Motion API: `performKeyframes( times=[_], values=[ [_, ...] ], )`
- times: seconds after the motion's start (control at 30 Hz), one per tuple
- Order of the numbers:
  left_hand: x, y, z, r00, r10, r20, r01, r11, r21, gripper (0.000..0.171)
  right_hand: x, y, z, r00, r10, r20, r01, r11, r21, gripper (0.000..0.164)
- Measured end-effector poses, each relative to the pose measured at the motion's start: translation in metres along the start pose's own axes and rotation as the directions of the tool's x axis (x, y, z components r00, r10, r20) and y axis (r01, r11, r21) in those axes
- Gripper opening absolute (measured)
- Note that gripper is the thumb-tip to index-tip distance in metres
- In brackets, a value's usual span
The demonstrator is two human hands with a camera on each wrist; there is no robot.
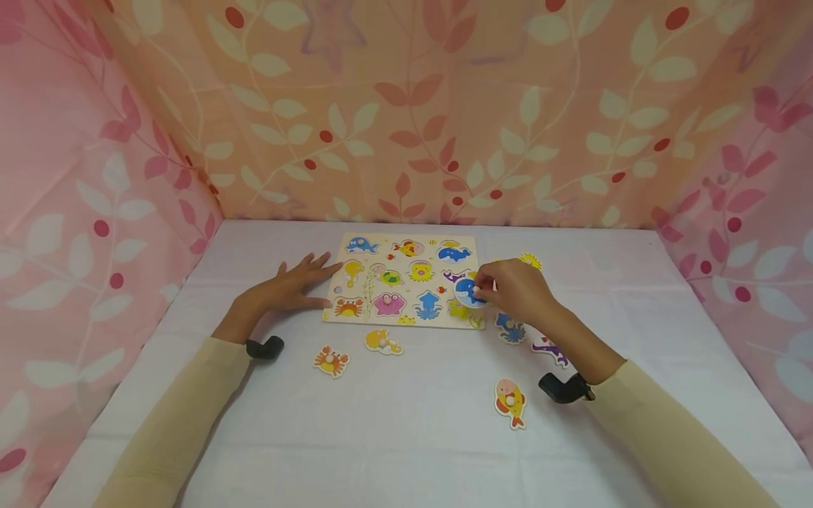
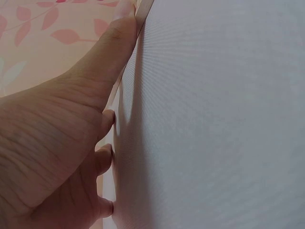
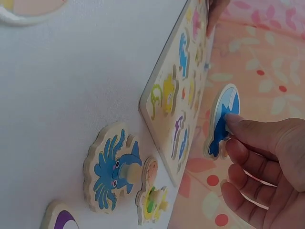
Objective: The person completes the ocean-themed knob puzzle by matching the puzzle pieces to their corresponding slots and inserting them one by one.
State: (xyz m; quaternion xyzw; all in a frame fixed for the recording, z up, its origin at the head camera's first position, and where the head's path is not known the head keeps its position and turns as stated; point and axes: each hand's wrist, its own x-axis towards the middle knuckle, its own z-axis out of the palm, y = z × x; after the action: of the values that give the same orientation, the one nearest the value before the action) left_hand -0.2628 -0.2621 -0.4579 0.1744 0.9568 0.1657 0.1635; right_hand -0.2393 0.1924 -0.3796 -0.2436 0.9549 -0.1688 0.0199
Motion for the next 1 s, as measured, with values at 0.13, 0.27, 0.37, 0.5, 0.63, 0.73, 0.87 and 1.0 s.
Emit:
performKeyframes(
  times=[0.13,0.27,0.37,0.5,0.63,0.73,0.87,1.0],
  values=[
    [0.000,0.000,0.000,1.000,-0.002,-0.001,0.002,1.000,-0.001,0.095,0.011,0.003,0.003,1.000,0.007,0.021,-0.008,1.000,0.017,0.020],
    [-0.001,0.000,0.000,1.000,-0.010,0.002,0.010,1.000,-0.001,0.096,0.022,0.007,0.005,0.999,0.029,0.040,-0.030,0.999,0.027,0.018],
    [-0.002,0.000,0.000,1.000,-0.009,0.001,0.009,1.000,-0.005,0.095,0.030,0.009,0.005,0.998,0.040,0.046,-0.041,0.999,0.025,0.017],
    [-0.001,0.001,-0.001,1.000,-0.003,0.000,0.003,1.000,-0.009,0.094,0.038,0.011,0.004,0.999,0.029,0.041,-0.029,0.999,0.013,0.016],
    [0.000,0.001,-0.001,1.000,-0.002,-0.003,0.002,1.000,-0.005,0.094,0.046,0.011,0.004,0.999,0.010,0.034,-0.010,1.000,-0.006,0.015],
    [0.001,0.000,0.000,1.000,-0.005,-0.007,0.005,1.000,0.005,0.094,0.051,0.011,0.003,1.000,-0.004,0.029,0.005,1.000,-0.018,0.016],
    [0.002,-0.001,0.001,1.000,-0.009,-0.009,0.009,1.000,0.007,0.095,0.059,0.012,0.002,0.999,-0.019,0.029,0.019,0.999,-0.028,0.017],
    [0.002,-0.001,0.002,1.000,-0.008,-0.006,0.008,1.000,-0.005,0.095,0.068,0.013,0.004,0.999,-0.024,0.029,0.025,0.999,-0.039,0.016]
  ],
)
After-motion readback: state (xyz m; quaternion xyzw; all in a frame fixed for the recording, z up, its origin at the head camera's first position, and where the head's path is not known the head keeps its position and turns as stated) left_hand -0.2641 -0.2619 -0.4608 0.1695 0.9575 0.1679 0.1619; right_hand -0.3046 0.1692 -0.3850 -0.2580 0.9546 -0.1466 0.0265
